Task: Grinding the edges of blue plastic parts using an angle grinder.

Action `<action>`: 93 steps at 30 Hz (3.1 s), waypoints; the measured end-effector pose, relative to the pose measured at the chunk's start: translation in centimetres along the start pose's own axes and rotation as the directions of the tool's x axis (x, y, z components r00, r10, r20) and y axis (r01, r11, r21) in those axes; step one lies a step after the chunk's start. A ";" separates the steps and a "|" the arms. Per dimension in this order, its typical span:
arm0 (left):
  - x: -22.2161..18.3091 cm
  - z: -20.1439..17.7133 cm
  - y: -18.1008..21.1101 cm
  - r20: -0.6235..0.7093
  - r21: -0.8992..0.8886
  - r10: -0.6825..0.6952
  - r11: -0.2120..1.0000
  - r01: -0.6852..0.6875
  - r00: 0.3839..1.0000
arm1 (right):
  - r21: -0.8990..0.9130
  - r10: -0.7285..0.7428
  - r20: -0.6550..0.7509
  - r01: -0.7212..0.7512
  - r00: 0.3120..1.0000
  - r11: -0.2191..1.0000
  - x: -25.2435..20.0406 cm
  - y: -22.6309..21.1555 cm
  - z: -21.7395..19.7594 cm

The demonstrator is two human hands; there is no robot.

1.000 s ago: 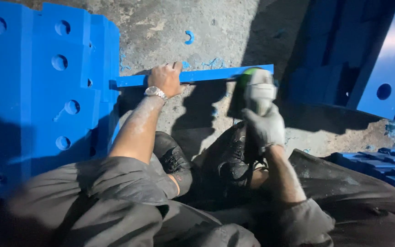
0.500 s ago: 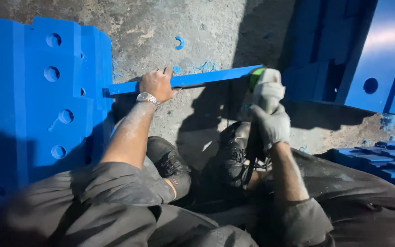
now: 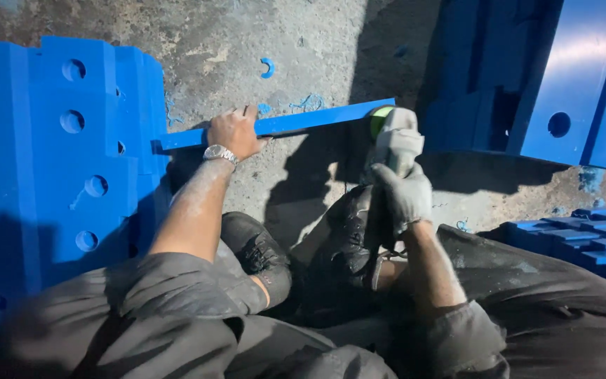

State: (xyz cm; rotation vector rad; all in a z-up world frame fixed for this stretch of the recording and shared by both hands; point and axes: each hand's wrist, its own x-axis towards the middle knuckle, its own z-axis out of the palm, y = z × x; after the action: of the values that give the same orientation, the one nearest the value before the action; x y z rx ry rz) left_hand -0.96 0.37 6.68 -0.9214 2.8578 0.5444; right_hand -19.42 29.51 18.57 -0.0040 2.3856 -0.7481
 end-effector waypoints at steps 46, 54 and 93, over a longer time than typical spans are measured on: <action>1.4 3.5 3.2 -0.193 -0.212 0.058 0.972 -0.099 0.980 | -0.240 -0.251 -0.007 0.242 0.968 0.940 2.8 -1.5 -1.0; -2.4 4.8 0.3 -0.242 -0.447 -0.111 0.895 -0.010 0.964 | -0.261 -0.259 0.006 0.252 0.966 0.932 2.9 -2.0 0.7; -2.3 4.5 0.4 -0.250 -0.488 -0.087 0.872 -0.048 0.964 | -0.111 -0.295 0.182 0.317 0.938 0.942 -0.8 -4.2 3.2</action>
State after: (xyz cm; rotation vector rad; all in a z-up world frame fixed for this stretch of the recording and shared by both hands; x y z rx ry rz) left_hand 0.59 3.55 3.04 -1.1670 2.9883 1.2838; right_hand -17.68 24.49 19.12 -0.4887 2.2986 -0.6901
